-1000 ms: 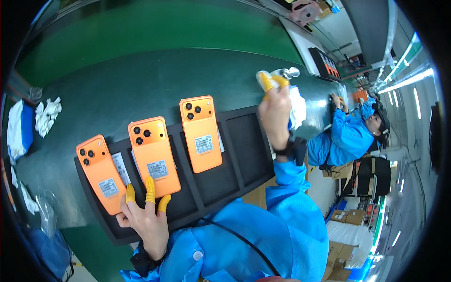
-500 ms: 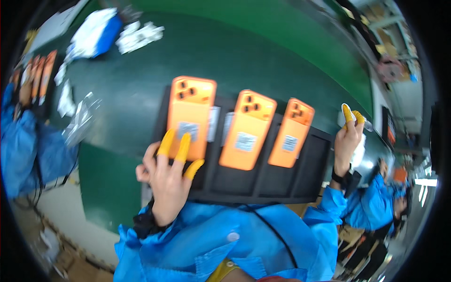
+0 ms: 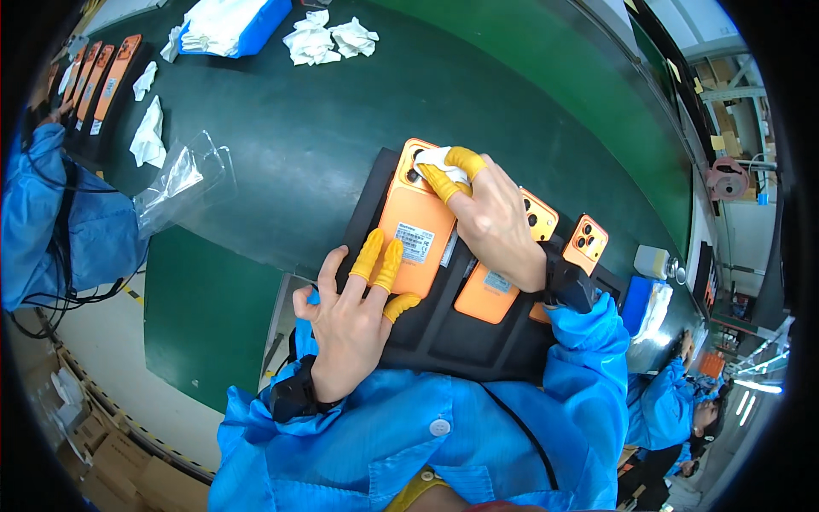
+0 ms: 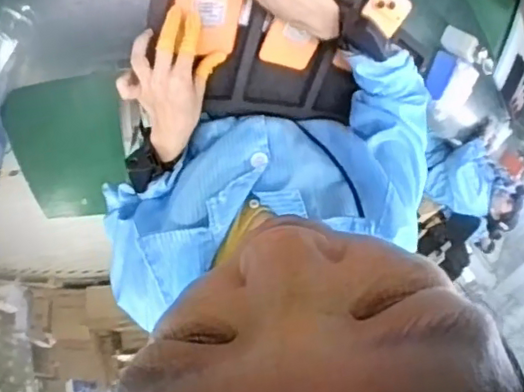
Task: The recorder uses a cloth and cleaning liquid to wipe the back surfaces, camera lenses, and front screens of several orange smartphones on an assembly line.
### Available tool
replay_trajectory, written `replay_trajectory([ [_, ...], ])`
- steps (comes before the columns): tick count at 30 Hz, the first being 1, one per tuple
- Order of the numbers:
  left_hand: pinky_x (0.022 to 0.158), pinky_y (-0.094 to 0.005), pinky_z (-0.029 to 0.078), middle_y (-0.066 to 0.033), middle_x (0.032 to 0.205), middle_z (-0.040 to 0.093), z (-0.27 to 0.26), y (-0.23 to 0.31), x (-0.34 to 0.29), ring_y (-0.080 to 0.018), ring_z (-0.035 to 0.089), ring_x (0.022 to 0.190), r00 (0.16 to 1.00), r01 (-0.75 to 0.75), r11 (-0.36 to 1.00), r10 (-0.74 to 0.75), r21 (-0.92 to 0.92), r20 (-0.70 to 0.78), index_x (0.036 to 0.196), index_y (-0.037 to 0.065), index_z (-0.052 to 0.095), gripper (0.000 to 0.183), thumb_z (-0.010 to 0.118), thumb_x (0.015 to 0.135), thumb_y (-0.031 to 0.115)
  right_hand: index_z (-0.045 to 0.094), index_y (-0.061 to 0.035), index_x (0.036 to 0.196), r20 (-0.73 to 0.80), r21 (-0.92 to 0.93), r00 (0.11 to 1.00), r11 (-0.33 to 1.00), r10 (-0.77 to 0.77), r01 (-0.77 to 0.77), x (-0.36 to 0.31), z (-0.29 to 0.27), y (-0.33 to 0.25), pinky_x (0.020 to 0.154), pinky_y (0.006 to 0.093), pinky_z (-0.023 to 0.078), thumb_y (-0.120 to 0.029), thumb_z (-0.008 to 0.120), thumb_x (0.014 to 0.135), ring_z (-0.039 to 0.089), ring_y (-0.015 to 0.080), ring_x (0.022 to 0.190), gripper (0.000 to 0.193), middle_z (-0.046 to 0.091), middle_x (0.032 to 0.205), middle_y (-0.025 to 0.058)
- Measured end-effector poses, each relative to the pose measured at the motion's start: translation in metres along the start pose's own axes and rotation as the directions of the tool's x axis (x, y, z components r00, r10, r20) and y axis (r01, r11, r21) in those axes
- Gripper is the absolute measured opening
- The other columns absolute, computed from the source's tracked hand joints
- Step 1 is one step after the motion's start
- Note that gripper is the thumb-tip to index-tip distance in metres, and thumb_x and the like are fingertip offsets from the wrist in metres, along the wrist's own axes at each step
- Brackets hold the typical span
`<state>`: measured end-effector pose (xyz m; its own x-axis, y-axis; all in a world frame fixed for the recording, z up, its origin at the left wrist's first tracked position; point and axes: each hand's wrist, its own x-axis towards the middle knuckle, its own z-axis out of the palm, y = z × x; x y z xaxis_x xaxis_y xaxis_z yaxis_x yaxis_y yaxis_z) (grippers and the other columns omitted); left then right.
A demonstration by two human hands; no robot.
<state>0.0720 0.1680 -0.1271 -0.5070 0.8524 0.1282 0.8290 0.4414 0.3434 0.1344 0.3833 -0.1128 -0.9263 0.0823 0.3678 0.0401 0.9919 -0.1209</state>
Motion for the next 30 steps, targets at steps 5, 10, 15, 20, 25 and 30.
replay_trajectory([
  [5, 0.087, -0.0456, 0.019, 0.0001, 0.126, 0.057, -0.001, 0.001, 0.0, -0.0254, 0.04, 0.123, 1.0, 0.001, 1.0, 0.0, -0.017, 0.03, 0.105, 0.012, 0.069, 0.043, 0.076, 0.07, 0.034, 0.067, 0.0027, 0.096, 0.011, 0.019, 0.998, 0.998, 0.064, -0.065, 0.006, -0.002, 0.001, 0.069, 0.0384, 0.049, -0.004, 0.065, 0.068, 0.056, 0.0293, 0.084, 0.029, 0.057, 0.097, 0.0178],
  [10, 0.086, -0.0462, 0.019, -0.0002, 0.125, 0.058, 0.002, 0.0, -0.002, -0.0261, 0.04, 0.124, 1.0, 0.004, 1.0, -0.004, -0.021, 0.007, 0.103, 0.012, 0.07, 0.04, 0.076, 0.07, 0.033, 0.066, 0.0031, 0.097, 0.038, 0.009, 0.999, 1.0, -0.006, 0.006, 0.007, -0.005, -0.002, 0.067, 0.0364, 0.049, -0.003, 0.065, 0.069, 0.056, 0.0277, 0.083, 0.029, 0.057, 0.101, 0.0186],
  [15, 0.086, -0.0472, 0.02, -0.0003, 0.125, 0.057, 0.001, 0.002, -0.001, -0.0272, 0.04, 0.124, 1.0, -0.013, 1.0, 0.012, -0.02, -0.015, 0.099, 0.012, 0.07, 0.036, 0.076, 0.071, 0.033, 0.066, 0.0028, 0.099, 0.013, -0.012, 1.0, 1.0, -0.001, 0.001, 0.011, -0.007, 0.002, 0.067, 0.0356, 0.049, -0.003, 0.065, 0.069, 0.056, 0.0273, 0.083, 0.031, 0.057, 0.104, 0.0178],
  [20, 0.086, -0.0471, 0.02, -0.0001, 0.125, 0.057, 0.002, 0.002, -0.001, -0.0279, 0.04, 0.124, 1.0, -0.01, 1.0, 0.01, -0.026, -0.016, 0.099, 0.012, 0.069, 0.035, 0.075, 0.072, 0.032, 0.066, 0.0024, 0.102, 0.085, 0.062, 0.995, 0.997, -0.057, 0.052, 0.0, -0.009, -0.008, 0.066, 0.0356, 0.048, -0.007, 0.064, 0.067, 0.056, 0.0282, 0.083, 0.036, 0.057, 0.104, 0.0165],
  [25, 0.086, -0.0469, 0.02, 0.0, 0.126, 0.057, 0.002, 0.002, 0.0, -0.0281, 0.041, 0.123, 0.999, -0.013, 0.998, 0.01, -0.054, -0.044, 0.102, 0.012, 0.068, 0.036, 0.075, 0.072, 0.032, 0.066, 0.0035, 0.101, 0.07, 0.035, 0.996, 0.998, -0.047, 0.045, 0.007, -0.007, -0.01, 0.068, 0.0347, 0.048, -0.007, 0.063, 0.066, 0.056, 0.028, 0.086, 0.036, 0.056, 0.106, 0.0171],
  [30, 0.086, -0.0466, 0.02, 0.0002, 0.125, 0.057, 0.003, 0.002, -0.001, -0.0275, 0.041, 0.122, 0.999, -0.019, 0.999, 0.018, -0.033, -0.035, 0.097, 0.012, 0.069, 0.034, 0.075, 0.071, 0.033, 0.066, 0.002, 0.102, 0.038, 0.099, 0.999, 0.995, 0.03, -0.034, -0.009, -0.012, -0.011, 0.063, 0.0341, 0.047, -0.006, 0.065, 0.066, 0.057, 0.0265, 0.081, 0.037, 0.057, 0.105, 0.0165],
])
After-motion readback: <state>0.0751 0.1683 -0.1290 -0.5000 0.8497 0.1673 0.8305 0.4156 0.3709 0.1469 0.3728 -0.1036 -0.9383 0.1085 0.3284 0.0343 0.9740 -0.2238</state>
